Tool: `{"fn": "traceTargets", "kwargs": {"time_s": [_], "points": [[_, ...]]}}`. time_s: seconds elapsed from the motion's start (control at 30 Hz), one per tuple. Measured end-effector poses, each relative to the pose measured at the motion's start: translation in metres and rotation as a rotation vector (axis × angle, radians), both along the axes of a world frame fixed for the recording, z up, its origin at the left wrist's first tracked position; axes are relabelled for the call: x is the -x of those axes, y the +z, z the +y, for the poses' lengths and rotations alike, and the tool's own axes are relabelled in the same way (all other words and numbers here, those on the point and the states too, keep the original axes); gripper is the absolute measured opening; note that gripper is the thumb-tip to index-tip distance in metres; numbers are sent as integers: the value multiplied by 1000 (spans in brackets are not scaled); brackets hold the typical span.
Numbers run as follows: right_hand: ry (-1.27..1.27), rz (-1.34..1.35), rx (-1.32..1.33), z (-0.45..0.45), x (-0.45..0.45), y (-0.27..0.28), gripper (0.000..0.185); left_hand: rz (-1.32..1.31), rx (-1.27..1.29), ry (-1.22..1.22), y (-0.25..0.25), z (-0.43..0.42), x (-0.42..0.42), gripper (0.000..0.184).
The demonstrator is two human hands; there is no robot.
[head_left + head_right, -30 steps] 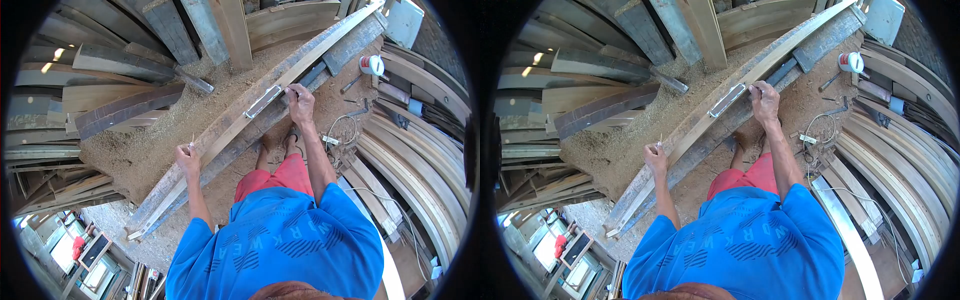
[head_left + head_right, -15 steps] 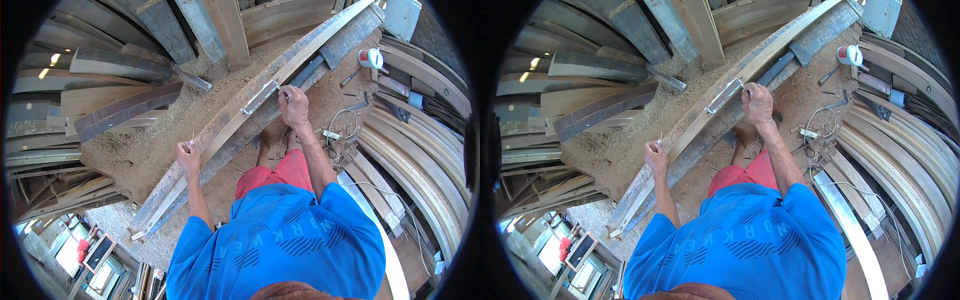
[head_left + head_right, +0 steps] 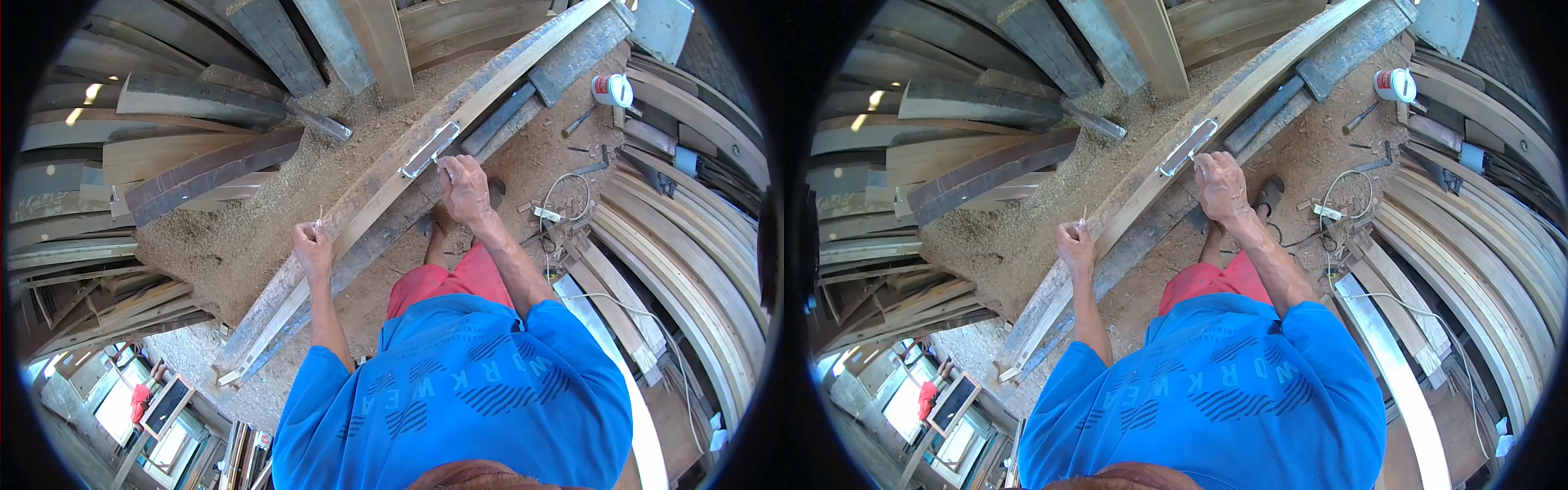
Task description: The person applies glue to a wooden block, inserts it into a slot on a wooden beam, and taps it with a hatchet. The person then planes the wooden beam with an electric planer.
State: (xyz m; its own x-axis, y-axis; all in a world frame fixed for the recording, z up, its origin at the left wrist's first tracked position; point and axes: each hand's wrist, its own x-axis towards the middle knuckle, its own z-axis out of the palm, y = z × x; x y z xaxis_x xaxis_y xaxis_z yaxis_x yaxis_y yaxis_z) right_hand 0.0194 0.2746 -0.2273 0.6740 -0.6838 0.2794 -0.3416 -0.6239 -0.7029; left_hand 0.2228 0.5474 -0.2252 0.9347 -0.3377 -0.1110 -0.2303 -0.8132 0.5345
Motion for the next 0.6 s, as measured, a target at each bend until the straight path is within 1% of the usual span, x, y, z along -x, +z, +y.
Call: {"fn": "traceTargets", "kwargs": {"time_s": [0.1, 0.23, 0.3, 0.4, 0.53, 0.6], "points": [[38, -26, -42, 10, 0, -3, 22, 21, 23, 10, -5, 3, -2, 16], [85, -63, -57, 21, -3, -4, 25, -14, 42, -12, -7, 5, -2, 16], [93, -62, -71, 26, -4, -3, 23, -26, 33, -23, -5, 4, -2, 16], [97, -38, -96, 32, -7, 4, 19, 30, 40, 13, 0, 1, -1, 17], [97, -16, -145, 34, -9, 4, 17, -39, 23, -28, -9, 7, -3, 18], [166, -1, -261, 32, -8, 13, 15, -90, 42, -40, -15, 10, -4, 21]]}}
